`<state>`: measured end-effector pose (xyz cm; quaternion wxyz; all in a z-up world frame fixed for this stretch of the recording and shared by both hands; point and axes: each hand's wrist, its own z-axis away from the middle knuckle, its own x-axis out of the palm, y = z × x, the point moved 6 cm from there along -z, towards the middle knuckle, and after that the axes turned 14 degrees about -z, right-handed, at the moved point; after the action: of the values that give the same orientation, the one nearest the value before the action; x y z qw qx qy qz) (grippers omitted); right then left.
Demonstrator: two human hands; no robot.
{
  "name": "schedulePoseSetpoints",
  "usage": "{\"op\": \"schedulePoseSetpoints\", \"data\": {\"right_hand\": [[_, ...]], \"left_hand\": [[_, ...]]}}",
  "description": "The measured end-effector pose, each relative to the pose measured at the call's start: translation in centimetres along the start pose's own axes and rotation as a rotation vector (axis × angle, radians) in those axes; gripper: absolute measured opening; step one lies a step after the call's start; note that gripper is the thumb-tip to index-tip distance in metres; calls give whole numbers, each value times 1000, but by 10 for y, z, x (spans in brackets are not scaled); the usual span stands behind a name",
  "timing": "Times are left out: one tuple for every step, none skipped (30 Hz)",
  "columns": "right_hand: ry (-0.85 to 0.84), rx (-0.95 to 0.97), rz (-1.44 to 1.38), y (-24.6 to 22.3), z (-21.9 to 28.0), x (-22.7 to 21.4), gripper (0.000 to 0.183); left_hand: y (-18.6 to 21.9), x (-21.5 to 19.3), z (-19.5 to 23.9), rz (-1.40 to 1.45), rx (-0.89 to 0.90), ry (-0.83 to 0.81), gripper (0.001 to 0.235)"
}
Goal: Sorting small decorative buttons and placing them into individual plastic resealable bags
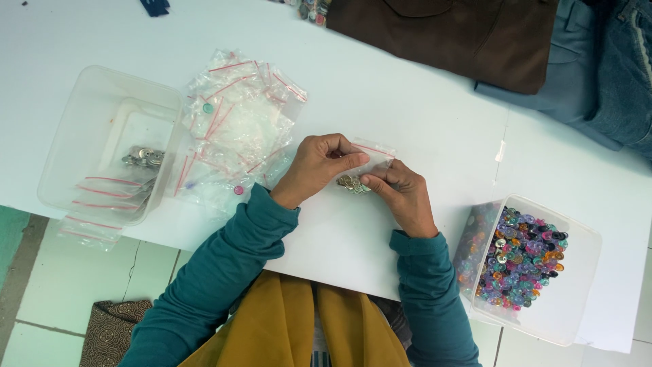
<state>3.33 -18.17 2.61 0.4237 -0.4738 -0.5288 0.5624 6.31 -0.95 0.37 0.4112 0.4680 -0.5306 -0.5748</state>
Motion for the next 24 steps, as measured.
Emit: {"op": "schedulePoseSetpoints", "data": {"right_hand": [[-1, 0, 0, 0, 0, -1, 16], [12, 4, -17, 0, -1, -2, 17], [29, 11, -33, 0, 0, -5, 18], [32, 12, -32, -6, 1, -4, 18], [56, -3, -66, -12, 1, -4, 16], [81, -19, -100, -18, 1, -4, 14], [79, -18, -101, -15, 1, -5, 14], [94, -24, -125, -11, 1, -7, 13], [110, -29, -148, -7, 2, -9, 13], [110, -28, -147, -6, 2, -11, 13], [132, -30, -167, -6, 2, -15, 12], [155, -31, -187, -5, 2, -19, 12], [151, -31, -186, -8, 2, -19, 12], [164, -31, -190, -12, 3, -20, 12], [177, -31, -194, -15, 3, -20, 13], [173, -31, -194, -15, 3, -18, 13], [168, -40, -201, -16, 3, -16, 12], [163, -49, -207, -16, 3, -14, 13], [165, -50, -206, -14, 3, -12, 13], [159, -58, -205, -12, 2, -10, 12], [150, -66, -204, -10, 2, -7, 11], [150, -66, -203, -11, 3, -9, 11], [154, -70, -204, -11, 3, -10, 11], [158, -74, -206, -12, 3, -12, 11]], "left_hand": [[2, -1, 0, 0, 0, 1, 18], [3, -1, 0, 13, -10, -1, 18], [4, 0, 0, 28, -21, -6, 17], [0, 2, 0, 29, -21, -10, 17], [-4, 5, -1, 17, -27, -26, 17], [-8, 8, -1, 4, -32, -43, 17], [-4, 8, 0, 4, -33, -41, 17], [0, 8, 1, 10, -39, -57, 18], [4, 9, 1, 17, -44, -74, 19], [5, 8, 2, 18, -44, -74, 19], [7, 6, 2, 32, -53, -70, 19], [8, 4, 2, 47, -62, -67, 19], [8, 4, 1, 48, -63, -63, 19], [8, 4, 1, 54, -63, -64, 19], [7, 4, 1, 59, -62, -64, 19], [8, 3, 2, 59, -62, -60, 19], [8, 4, 2, 55, -66, -68, 19], [9, 5, 3, 50, -69, -76, 19], [10, 6, 3, 50, -68, -78, 19], [12, 8, 3, 42, -67, -96, 19], [14, 9, 4, 34, -68, -112, 19], [15, 9, 5, 34, -68, -112, 19], [16, 8, 5, 39, -66, -116, 20], [17, 8, 5, 43, -64, -120, 20]]}}
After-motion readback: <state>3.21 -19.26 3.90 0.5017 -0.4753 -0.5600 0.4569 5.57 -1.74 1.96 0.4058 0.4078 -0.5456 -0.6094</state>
